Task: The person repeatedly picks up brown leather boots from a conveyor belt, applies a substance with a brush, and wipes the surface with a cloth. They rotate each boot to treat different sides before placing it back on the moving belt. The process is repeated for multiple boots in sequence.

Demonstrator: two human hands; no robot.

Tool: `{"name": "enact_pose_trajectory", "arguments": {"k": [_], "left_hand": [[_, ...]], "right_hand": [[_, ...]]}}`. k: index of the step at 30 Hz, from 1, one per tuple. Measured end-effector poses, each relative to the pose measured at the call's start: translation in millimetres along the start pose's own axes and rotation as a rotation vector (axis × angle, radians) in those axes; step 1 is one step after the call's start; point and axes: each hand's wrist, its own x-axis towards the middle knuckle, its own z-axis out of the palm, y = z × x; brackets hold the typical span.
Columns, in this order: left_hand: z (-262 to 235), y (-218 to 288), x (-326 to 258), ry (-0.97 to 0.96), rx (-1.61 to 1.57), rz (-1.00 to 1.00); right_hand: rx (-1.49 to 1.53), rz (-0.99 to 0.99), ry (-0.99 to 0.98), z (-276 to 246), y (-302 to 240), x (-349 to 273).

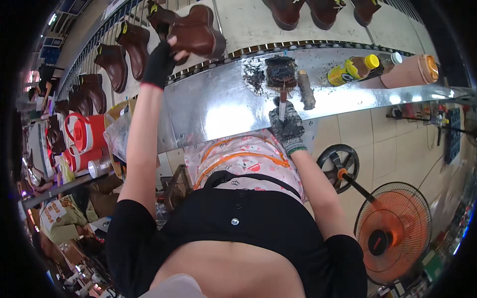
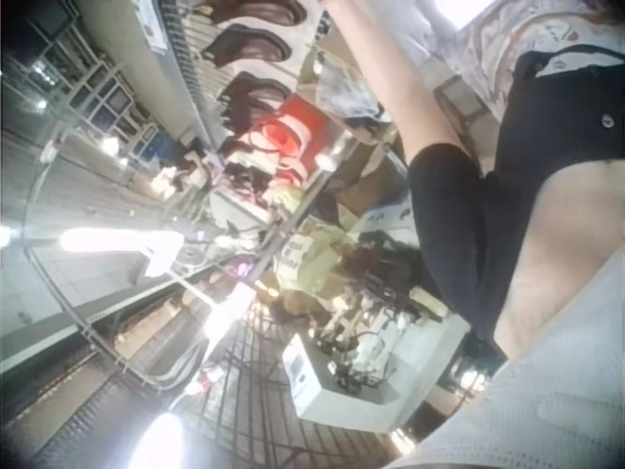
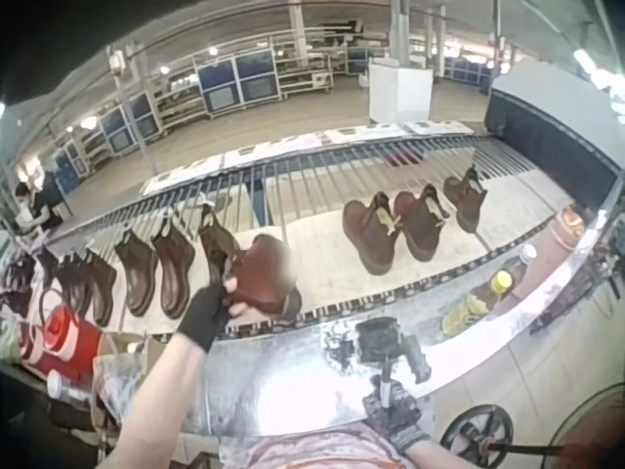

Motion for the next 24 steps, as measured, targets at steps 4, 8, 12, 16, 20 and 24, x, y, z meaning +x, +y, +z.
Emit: {"name": "enact_pose_trajectory", "arguments": {"k": [4,8,12,16,20,24], "left_hand": [[21.8,-6.2,86.8,0.164,0.143,0.157],[19.5,-25.9,140.3,0.077,1.110,0.498],[24.1,-52.9,150.5,0.154,1.109,0.605],[10.6,-44.9,129.8,0.415,0.774,0.755],[-11.4,-38.1,127.9,0.982,0.923,0.672],[-70.3,-53.7,149.9,0.892,1.127,0.082]], "right_hand": [[-0.050,0.012,0.011,-3.9,-8.2,-1.3],[-0.115,0.008,-0.025,-9.2,-13.9,-2.8],[-0.052,0.067,-0.048,-11.5,-15.5,-2.8],[0.011,0.084,-0.056,-16.3,-24.5,-2.3],[-0.049,0.078,-0.070,-17.7,-24.9,-1.6],[-0.036,0.087,-0.097,-18.0,-21.3,-2.0]]}}
